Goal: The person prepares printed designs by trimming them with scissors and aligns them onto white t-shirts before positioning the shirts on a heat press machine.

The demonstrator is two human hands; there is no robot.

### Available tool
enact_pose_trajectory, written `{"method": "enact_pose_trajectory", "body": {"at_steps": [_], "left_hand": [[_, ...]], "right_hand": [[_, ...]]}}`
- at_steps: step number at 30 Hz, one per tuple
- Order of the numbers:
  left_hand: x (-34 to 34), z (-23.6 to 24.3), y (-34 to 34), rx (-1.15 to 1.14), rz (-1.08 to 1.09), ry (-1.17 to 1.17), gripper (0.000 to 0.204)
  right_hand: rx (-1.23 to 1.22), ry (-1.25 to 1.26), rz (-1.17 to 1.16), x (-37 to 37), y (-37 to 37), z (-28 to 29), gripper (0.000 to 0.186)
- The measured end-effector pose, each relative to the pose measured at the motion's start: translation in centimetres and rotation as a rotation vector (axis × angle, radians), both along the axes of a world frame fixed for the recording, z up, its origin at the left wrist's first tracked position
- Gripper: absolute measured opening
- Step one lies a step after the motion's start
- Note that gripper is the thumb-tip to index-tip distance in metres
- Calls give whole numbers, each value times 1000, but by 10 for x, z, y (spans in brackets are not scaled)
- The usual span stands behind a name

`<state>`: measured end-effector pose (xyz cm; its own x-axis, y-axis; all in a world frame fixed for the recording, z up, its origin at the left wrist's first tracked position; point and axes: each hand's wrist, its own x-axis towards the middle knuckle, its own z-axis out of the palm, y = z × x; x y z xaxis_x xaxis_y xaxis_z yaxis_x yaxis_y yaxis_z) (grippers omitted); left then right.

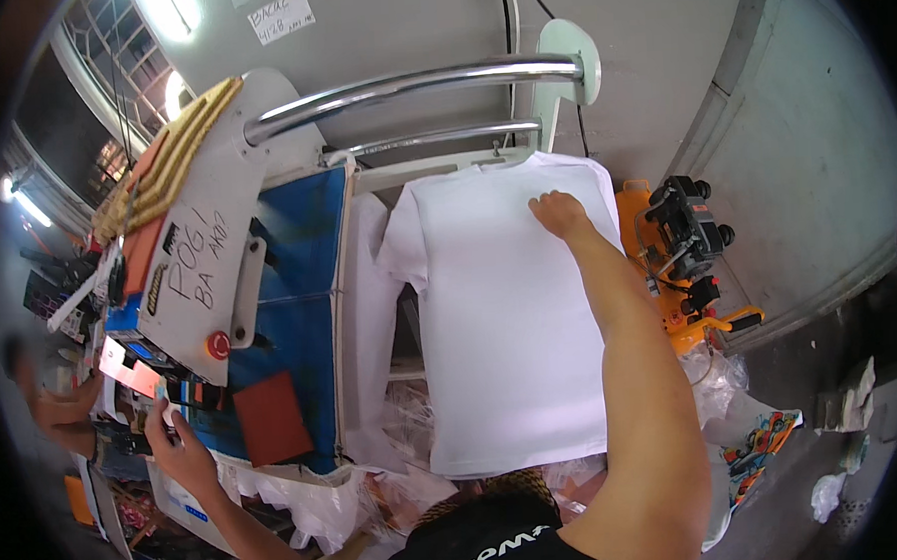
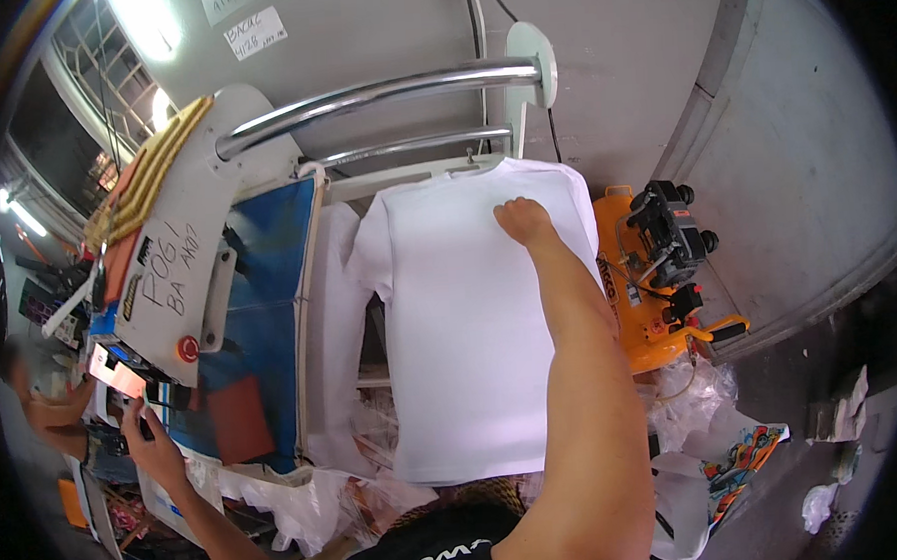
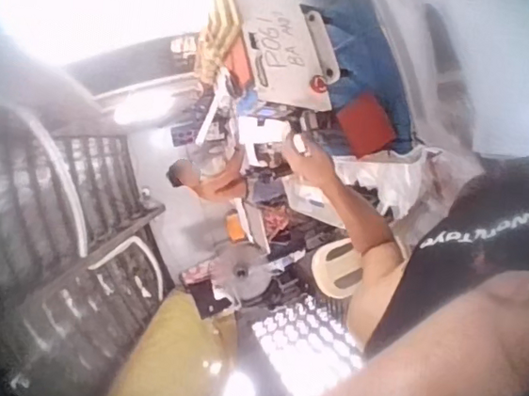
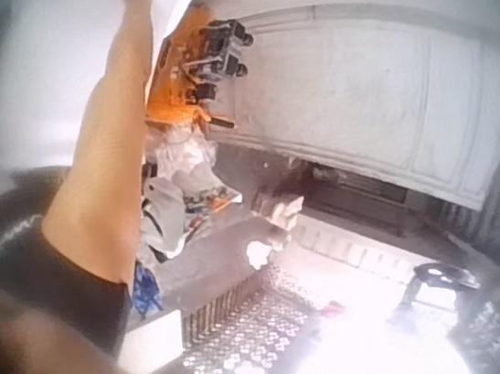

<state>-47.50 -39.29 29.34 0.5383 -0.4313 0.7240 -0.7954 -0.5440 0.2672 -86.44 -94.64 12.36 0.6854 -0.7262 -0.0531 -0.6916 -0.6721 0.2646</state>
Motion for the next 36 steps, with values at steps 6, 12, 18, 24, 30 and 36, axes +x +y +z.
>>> {"method": "enact_pose_trajectory", "body": {"at_steps": [6,12,18,24,30,36], "left_hand": [[10,-18,-29,149,-155,67,31],[-3,-24,-40,406,-31,-146,45],[-8,-20,-47,366,-34,-32,46],[-68,-9,-36,270,6,109,41],[-134,-16,-43,93,-467,40,36],[20,-60,22,-319,-641,4,26]], "right_hand": [[-74,-471,-264,-34,2,-5,25],[10,-1421,-620,-151,27,26,14],[1037,-1397,-321,-119,263,-7,11],[952,-1225,163,-39,400,20,18],[620,-1171,-31,-30,368,137,26],[122,-1239,106,107,431,174,80]]}}
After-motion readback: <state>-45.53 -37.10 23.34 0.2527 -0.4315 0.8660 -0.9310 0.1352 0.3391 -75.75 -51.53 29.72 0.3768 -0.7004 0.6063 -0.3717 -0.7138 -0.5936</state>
